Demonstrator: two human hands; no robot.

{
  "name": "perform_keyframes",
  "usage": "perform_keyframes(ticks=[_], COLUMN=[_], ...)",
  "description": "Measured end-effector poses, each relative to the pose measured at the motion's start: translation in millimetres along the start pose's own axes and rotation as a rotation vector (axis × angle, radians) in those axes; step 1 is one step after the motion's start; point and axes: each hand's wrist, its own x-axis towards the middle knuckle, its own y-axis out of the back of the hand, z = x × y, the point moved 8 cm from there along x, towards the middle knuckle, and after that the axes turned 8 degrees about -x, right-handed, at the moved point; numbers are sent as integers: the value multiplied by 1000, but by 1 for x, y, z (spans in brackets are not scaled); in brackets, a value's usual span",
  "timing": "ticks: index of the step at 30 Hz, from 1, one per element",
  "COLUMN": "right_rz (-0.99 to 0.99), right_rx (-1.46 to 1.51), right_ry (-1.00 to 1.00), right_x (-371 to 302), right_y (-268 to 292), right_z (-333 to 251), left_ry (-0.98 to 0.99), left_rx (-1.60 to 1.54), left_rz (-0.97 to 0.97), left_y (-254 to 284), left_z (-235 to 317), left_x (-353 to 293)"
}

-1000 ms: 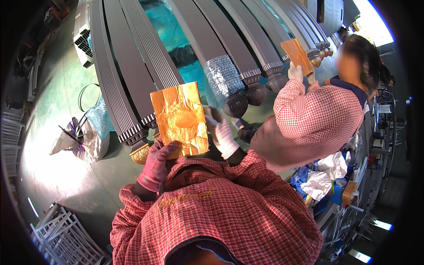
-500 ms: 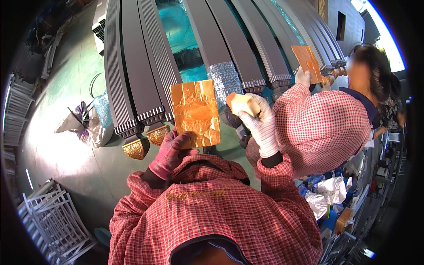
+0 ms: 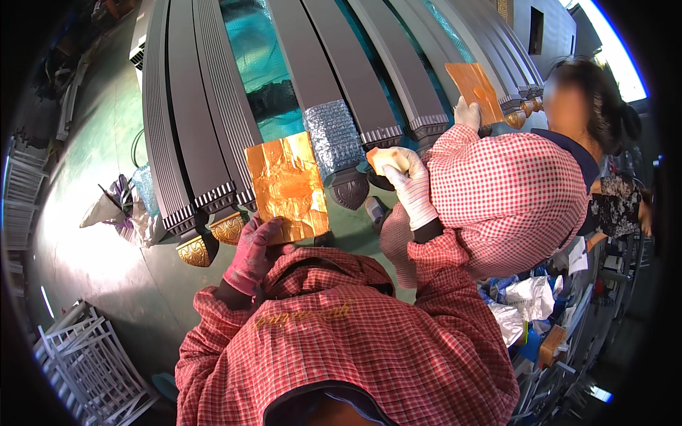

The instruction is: The person applies gold leaf to the ornate finials of several long metal bars using a small sponge. The person repeatedly picks up gold leaf from a square sheet and presses it onto the finials, occasionally repositioning the bars to reach different areas.

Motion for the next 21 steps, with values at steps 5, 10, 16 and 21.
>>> perform_keyframes(ticks=[5, 10, 16, 21], right_rz=[62, 134, 170, 208], right_rx=[66, -25, -134, -276], right_ry=[6, 10, 67, 9], right_x=[3, 12, 19, 17], right_y=[21, 52, 104, 138], right_z=[7, 5, 29, 35], left_ry=[20, -36, -79, -87], left_rx=[52, 66, 55, 15], left_rz=[94, 130, 222, 274], left_y=[14, 28, 47, 60], left_z=[15, 33, 47, 47], left_x=[-1, 1, -7, -15])
